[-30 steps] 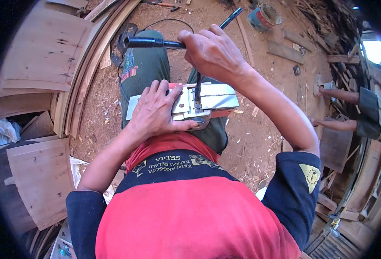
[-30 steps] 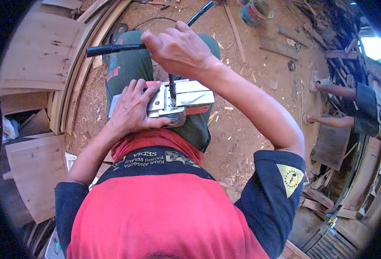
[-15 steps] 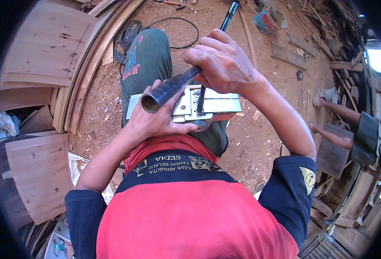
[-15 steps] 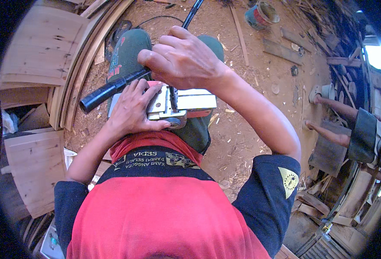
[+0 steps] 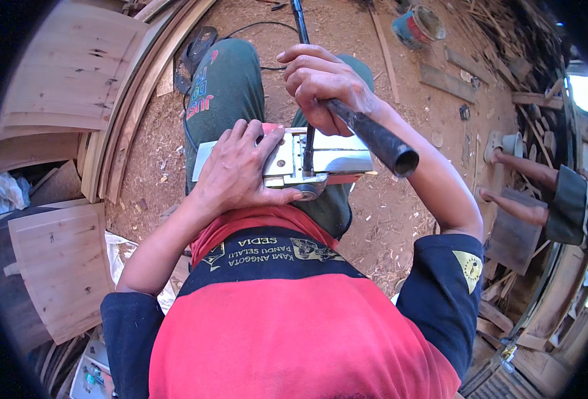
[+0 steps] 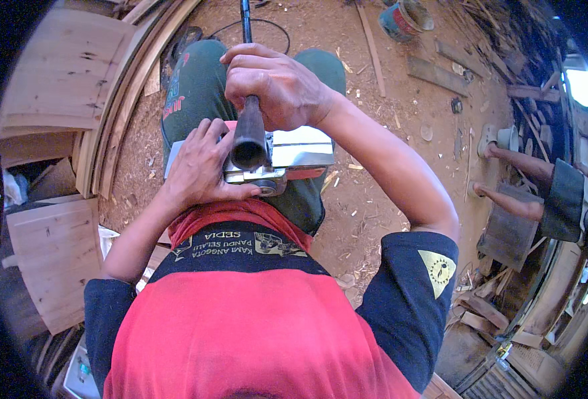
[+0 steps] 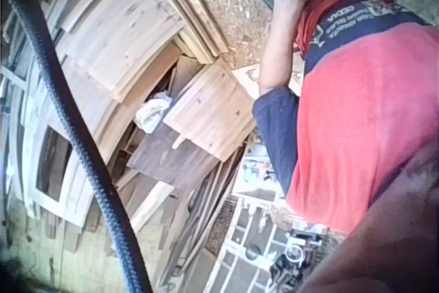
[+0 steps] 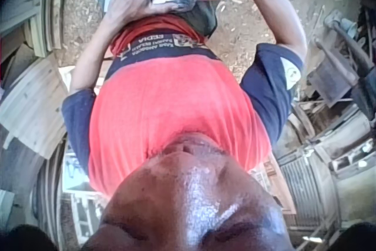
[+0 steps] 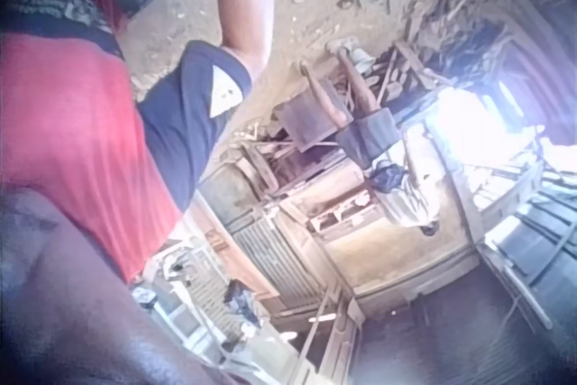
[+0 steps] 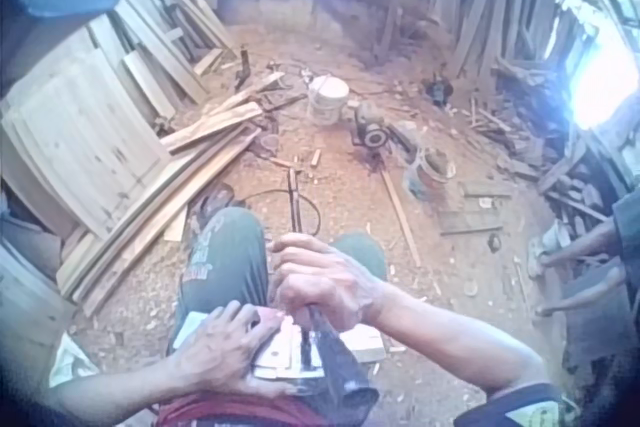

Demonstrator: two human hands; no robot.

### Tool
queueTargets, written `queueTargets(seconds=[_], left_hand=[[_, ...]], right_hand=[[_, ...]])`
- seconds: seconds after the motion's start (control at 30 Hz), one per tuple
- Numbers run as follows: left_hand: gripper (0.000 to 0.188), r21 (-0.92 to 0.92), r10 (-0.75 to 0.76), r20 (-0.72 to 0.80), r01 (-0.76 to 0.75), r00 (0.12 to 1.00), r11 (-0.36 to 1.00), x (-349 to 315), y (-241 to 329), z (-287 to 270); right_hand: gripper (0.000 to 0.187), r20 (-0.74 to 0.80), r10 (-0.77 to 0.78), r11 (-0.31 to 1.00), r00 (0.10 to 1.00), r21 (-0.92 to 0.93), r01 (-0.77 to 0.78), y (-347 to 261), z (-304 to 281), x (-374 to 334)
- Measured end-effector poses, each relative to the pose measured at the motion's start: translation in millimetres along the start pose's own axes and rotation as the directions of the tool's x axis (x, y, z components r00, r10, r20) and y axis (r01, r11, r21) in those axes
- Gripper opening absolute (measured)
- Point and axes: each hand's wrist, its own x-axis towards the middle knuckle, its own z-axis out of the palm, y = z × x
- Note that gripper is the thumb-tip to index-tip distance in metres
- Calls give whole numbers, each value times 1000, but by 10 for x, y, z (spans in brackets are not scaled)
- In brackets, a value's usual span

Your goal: The person maintains a manual wood planer while sitting down. They use a ruler to check the alignment of the blades, use a small tool to tighten or adjust components on the planer body, and use a larger T-handle wrench to secure parts of the assembly.

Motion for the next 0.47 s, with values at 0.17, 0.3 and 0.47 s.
queueTargets(seconds=[0.17,0.3,0.47], left_hand=[[105,-16,-17,-43,16,999,1000,-34,18,11],[108,22,-23,-8,23,1000,999,-55,4,55],[110,14,-2,-2,2,1000,1000,-51,-22,75]], right_hand=[[42,-1,-40,994,999,-102,39,38,20,-30],[53,-27,-45,986,999,-164,39,-4,54,-72],[35,-62,-15,991,998,-134,6,-16,61,-119]])
